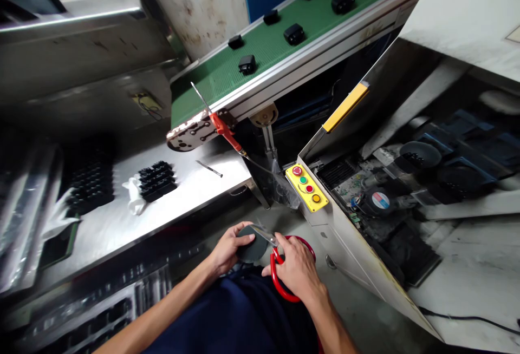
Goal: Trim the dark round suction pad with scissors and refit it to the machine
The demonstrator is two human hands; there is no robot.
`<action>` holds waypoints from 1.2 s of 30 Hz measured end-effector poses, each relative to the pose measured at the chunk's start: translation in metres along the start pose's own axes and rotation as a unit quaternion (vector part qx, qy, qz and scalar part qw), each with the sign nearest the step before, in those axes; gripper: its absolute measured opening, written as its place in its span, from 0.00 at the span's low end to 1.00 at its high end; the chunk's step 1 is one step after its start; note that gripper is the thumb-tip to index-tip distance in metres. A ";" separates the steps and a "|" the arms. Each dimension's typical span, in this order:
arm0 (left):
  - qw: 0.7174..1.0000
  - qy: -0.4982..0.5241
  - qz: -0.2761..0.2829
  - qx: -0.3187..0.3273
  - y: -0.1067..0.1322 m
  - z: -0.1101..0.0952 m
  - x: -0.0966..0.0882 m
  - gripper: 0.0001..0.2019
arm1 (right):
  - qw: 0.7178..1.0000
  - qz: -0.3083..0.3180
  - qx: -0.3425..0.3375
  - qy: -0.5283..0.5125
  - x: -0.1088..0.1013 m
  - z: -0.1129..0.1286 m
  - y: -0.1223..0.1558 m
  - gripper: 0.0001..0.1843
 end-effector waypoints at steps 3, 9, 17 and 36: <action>1.000 -0.009 0.011 -0.003 -0.002 0.002 0.002 0.21 | 0.999 -0.024 -0.023 0.041 -0.002 0.004 -0.001 0.42; 0.999 -0.024 0.026 0.008 -0.003 -0.003 0.003 0.21 | 1.000 -0.014 -0.008 0.002 -0.002 -0.002 -0.001 0.37; 0.998 -0.047 0.035 0.027 -0.001 -0.004 0.005 0.21 | 1.000 -0.001 -0.013 0.017 -0.005 -0.004 0.003 0.43; 0.996 -0.088 0.023 0.025 -0.006 -0.014 0.001 0.22 | 1.000 0.001 -0.010 0.016 -0.005 0.003 -0.008 0.38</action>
Point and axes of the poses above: each hand's wrist, its own y-axis away from the middle knuckle, its own x-axis out of the palm, z = x × y, the point moved 4 cm from there along -y, towards the middle knuckle, and after that the axes turned 3 degrees about -y, right-handed, at the moved point
